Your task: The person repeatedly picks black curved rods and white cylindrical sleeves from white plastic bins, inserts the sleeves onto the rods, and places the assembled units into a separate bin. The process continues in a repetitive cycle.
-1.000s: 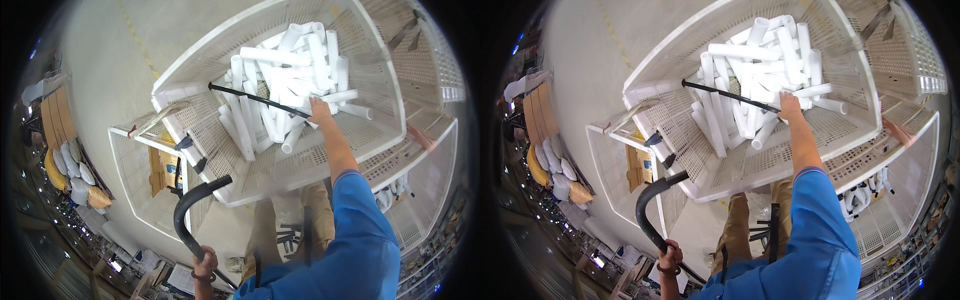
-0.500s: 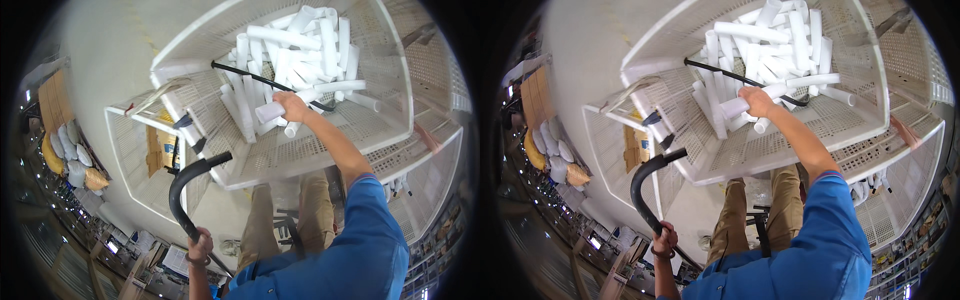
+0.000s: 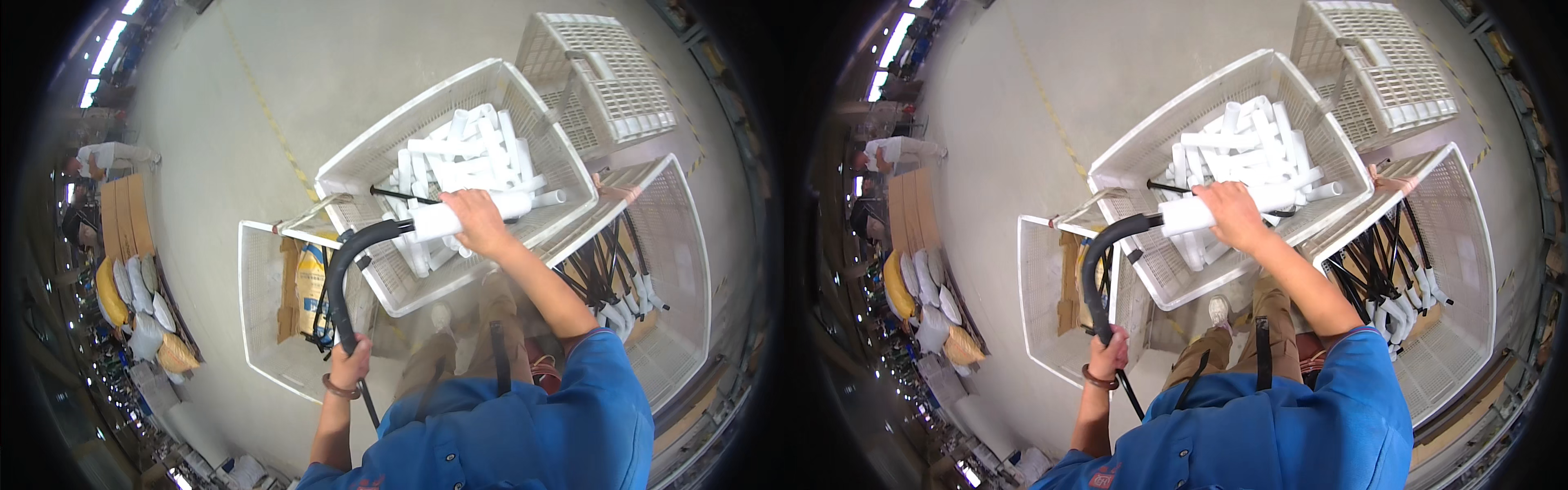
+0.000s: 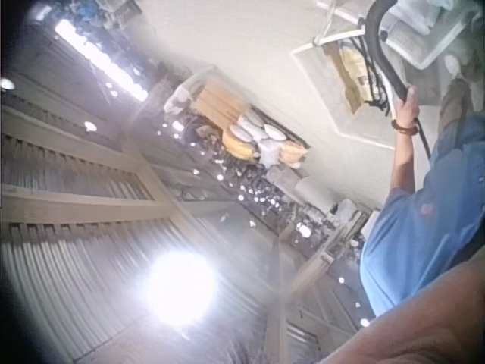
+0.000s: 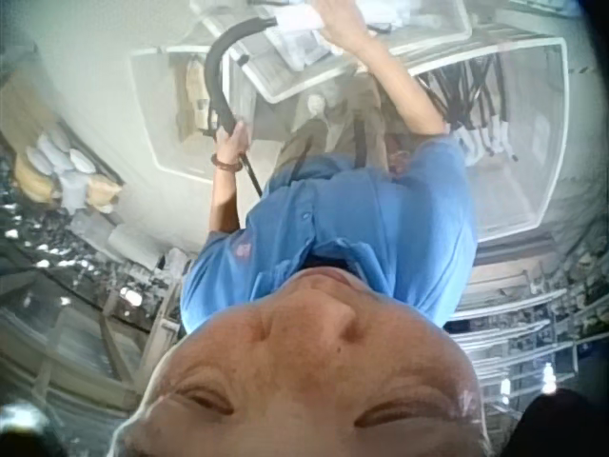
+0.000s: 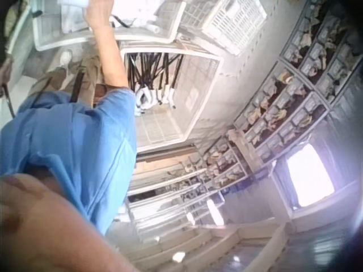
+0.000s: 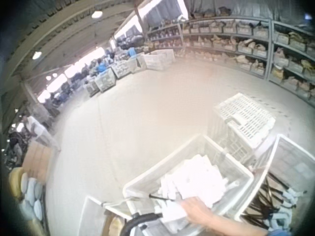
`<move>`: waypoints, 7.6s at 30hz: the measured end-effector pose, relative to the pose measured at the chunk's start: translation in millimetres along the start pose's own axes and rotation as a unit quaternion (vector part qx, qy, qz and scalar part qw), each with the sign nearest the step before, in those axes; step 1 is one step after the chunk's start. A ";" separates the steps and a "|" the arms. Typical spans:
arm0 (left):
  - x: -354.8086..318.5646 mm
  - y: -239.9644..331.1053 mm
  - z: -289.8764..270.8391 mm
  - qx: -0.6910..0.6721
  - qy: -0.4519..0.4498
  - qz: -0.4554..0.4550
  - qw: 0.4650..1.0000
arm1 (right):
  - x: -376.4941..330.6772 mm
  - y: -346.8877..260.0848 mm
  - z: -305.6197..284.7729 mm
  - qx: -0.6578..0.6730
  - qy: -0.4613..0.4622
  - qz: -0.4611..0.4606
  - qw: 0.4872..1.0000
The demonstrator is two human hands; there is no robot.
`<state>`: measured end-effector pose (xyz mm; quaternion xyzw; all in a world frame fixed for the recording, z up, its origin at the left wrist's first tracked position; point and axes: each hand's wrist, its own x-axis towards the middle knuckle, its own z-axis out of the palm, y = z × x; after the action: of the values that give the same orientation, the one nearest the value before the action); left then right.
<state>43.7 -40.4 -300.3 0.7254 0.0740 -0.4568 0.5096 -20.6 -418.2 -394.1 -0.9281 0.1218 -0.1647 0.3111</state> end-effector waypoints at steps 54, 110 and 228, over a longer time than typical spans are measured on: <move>-37.1 -123.3 158.4 0.486 -0.287 0.245 0.789 | -715.6 -20.2 -221.7 -0.239 -0.131 0.630 0.727; 289.0 -225.1 51.0 0.622 -0.238 0.110 0.738 | -40.8 148.1 140.1 -0.063 -0.215 0.248 0.942; -420.7 -196.1 217.6 0.534 -0.602 0.475 0.356 | -774.5 -417.9 -210.4 0.504 -0.037 0.369 0.780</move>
<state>-437.0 26.9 -135.3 0.2904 -0.8691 -0.3967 0.0549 -758.8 47.9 -155.8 -0.5287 0.3429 -0.0404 0.7754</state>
